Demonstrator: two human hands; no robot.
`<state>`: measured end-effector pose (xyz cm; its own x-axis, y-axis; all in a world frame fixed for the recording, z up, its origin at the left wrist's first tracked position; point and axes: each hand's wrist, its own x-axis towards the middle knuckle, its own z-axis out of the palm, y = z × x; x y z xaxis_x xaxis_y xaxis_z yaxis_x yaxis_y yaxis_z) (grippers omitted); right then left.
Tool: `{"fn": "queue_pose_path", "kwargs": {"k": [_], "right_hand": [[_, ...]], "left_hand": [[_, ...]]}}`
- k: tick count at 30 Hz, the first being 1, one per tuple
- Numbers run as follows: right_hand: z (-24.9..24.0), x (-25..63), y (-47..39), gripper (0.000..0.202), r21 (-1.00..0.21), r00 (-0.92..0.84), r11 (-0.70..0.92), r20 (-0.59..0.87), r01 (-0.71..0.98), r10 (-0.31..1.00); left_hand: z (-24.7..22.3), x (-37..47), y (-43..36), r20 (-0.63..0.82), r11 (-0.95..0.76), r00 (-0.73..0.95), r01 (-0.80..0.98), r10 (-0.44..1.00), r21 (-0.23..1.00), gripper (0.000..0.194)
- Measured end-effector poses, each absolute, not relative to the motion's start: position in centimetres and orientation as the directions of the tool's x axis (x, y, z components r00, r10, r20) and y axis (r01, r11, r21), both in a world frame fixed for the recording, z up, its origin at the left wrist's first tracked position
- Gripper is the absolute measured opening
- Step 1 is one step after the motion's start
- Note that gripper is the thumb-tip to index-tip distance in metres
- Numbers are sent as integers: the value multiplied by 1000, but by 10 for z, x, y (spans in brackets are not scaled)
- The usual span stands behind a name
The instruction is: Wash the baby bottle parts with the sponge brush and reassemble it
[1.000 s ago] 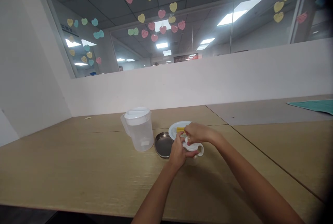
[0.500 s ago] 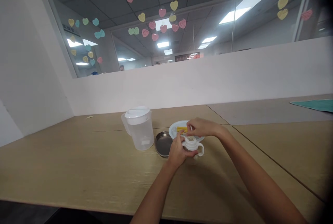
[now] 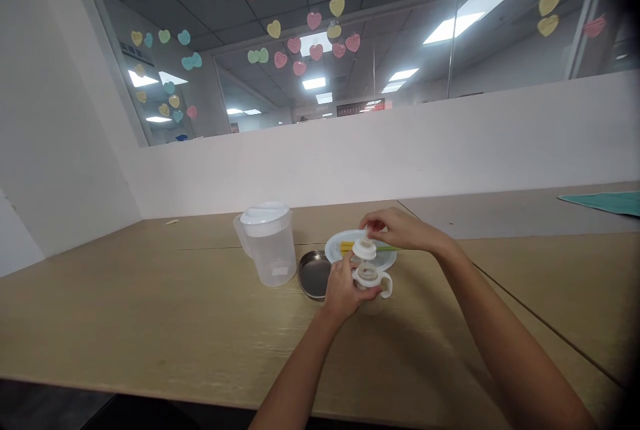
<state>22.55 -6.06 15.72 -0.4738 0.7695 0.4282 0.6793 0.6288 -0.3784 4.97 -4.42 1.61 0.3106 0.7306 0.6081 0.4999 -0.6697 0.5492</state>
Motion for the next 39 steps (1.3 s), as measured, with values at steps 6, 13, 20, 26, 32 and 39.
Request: {"fn": "queue_pose_path", "kwargs": {"k": [6,13,20,26,32,39], "right_hand": [[168,231,-67,21,-482,-124,606,709,633,694],[164,228,-59,20,-535,154,560,796,633,586],[139,211,-27,19,-437,5,391,672,810,741],[125,210,-10,22,-430,11,330,622,840,783],[123,214,-6,21,-497,19,279,513,822,858],[115,237,10,21,-476,161,140,537,868,828]], "left_hand": [[12,44,-46,648,-738,365,440,668,512,73],[12,39,-42,803,-802,190,358,564,478,46],[14,37,-35,793,-765,107,369,600,528,36],[9,34,-23,718,-729,190,358,669,584,38],[8,33,-23,666,-688,213,388,715,614,44],[9,32,-24,671,-679,220,472,708,562,44]]}}
